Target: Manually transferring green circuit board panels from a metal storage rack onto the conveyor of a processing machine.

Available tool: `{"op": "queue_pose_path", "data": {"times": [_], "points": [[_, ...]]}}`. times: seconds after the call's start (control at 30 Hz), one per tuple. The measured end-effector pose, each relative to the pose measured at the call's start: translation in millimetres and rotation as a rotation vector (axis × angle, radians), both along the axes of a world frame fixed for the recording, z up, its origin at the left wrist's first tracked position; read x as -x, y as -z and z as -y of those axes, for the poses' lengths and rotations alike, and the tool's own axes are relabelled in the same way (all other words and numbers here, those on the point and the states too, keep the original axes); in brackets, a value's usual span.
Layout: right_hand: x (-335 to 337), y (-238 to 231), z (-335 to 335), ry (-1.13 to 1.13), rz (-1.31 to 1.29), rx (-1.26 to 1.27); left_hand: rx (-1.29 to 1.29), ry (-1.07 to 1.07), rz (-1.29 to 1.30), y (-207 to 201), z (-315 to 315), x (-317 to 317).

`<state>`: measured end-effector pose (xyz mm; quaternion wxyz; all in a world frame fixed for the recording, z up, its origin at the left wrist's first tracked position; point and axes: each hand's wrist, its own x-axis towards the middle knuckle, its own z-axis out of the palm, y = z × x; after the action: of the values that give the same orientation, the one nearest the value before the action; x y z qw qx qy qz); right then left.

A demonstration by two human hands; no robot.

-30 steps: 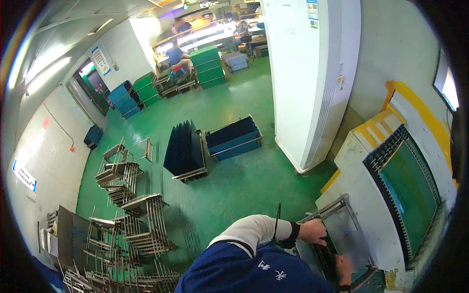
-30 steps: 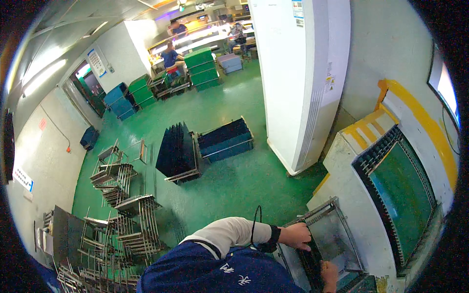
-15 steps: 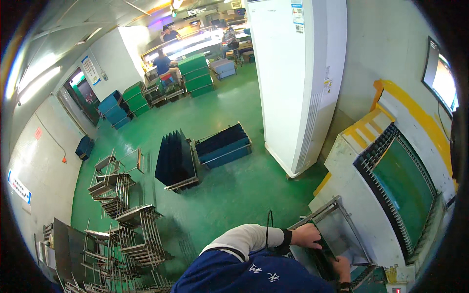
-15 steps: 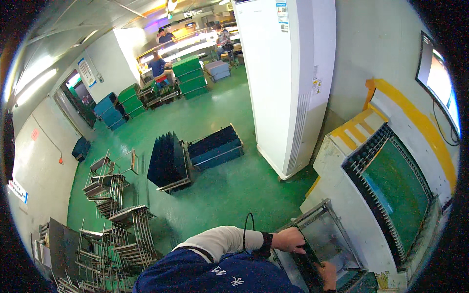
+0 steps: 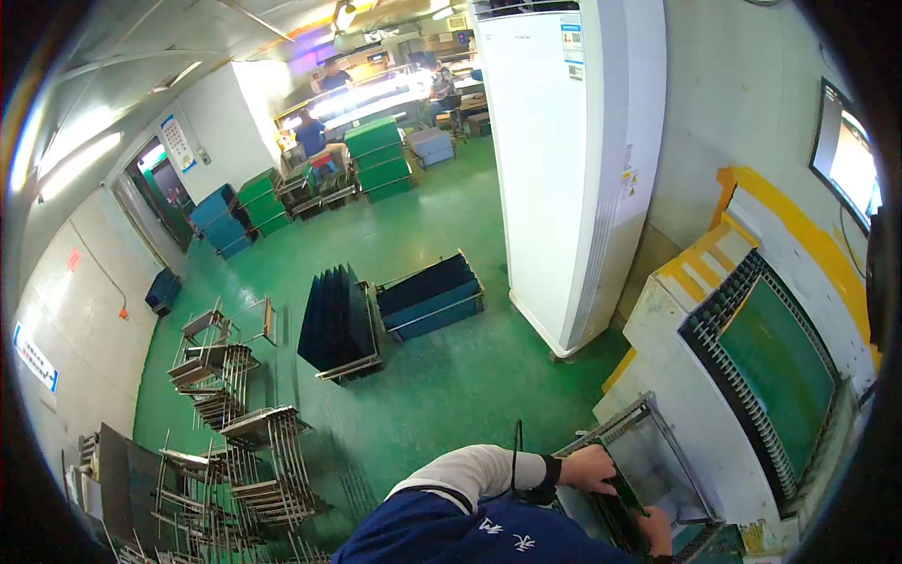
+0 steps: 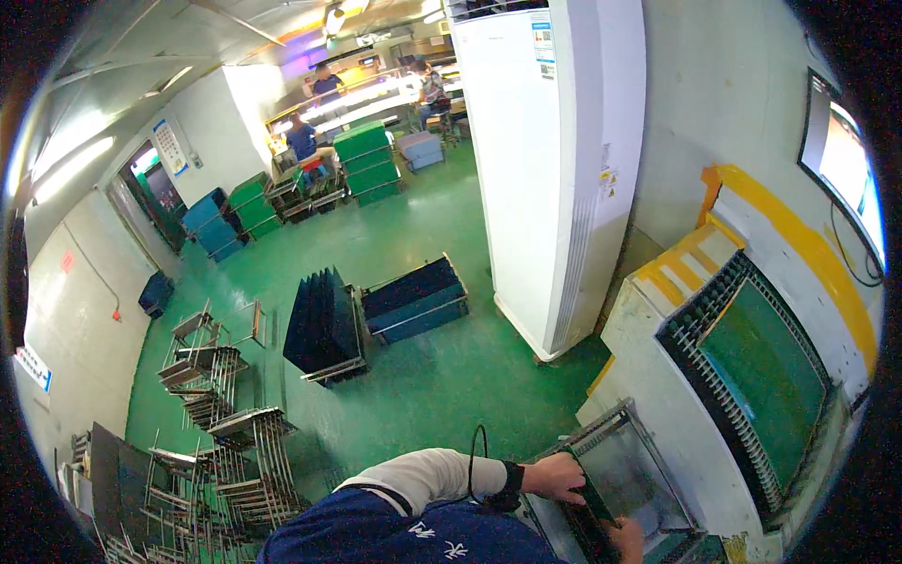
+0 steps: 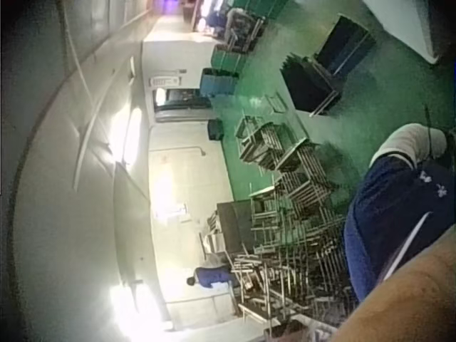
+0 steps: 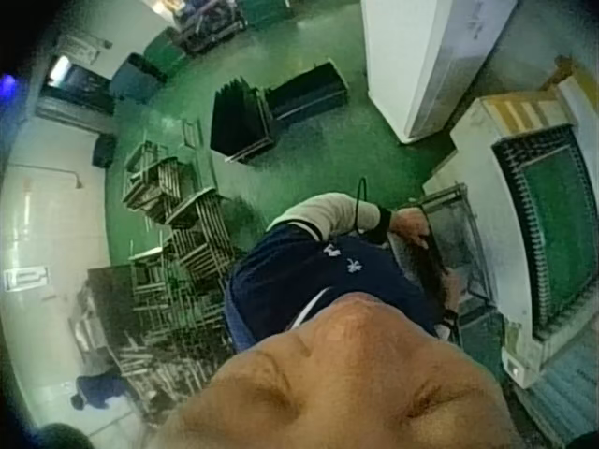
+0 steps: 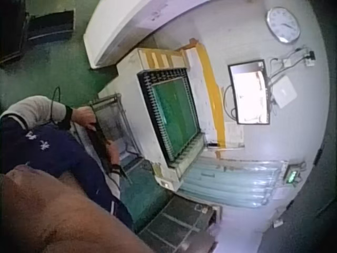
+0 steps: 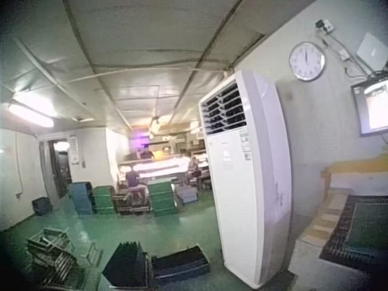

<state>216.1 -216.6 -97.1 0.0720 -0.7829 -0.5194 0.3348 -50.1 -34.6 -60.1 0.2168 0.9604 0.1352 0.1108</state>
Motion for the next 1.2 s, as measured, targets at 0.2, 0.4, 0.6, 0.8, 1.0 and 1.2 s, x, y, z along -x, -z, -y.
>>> {"op": "queue_pose_path", "data": {"times": [0.2, 0.4, 0.6, 0.8, 1.0, 1.2], "points": [[5, -14, 2, 0.101, -0.087, 0.120, 0.055, -0.012, 0.005, -15, 4, -2], [16, -28, 2, 0.033, 0.031, 0.017, 0.050, -0.040, 0.055, -17, 5, 1], [7, -6, 11, 0.101, 0.071, -0.026, 0.045, -0.030, 0.094, -8, 4, -2], [18, -25, 2, 0.093, 0.031, 0.040, 0.061, 0.005, -0.013, -10, 2, 1], [8, -9, 13, 0.146, -0.057, -0.045, 0.052, -0.035, 0.105, -7, 5, -3], [-5, 10, 13, 0.085, -0.035, -0.066, 0.079, -0.020, -0.025, -11, 2, -5]]}}
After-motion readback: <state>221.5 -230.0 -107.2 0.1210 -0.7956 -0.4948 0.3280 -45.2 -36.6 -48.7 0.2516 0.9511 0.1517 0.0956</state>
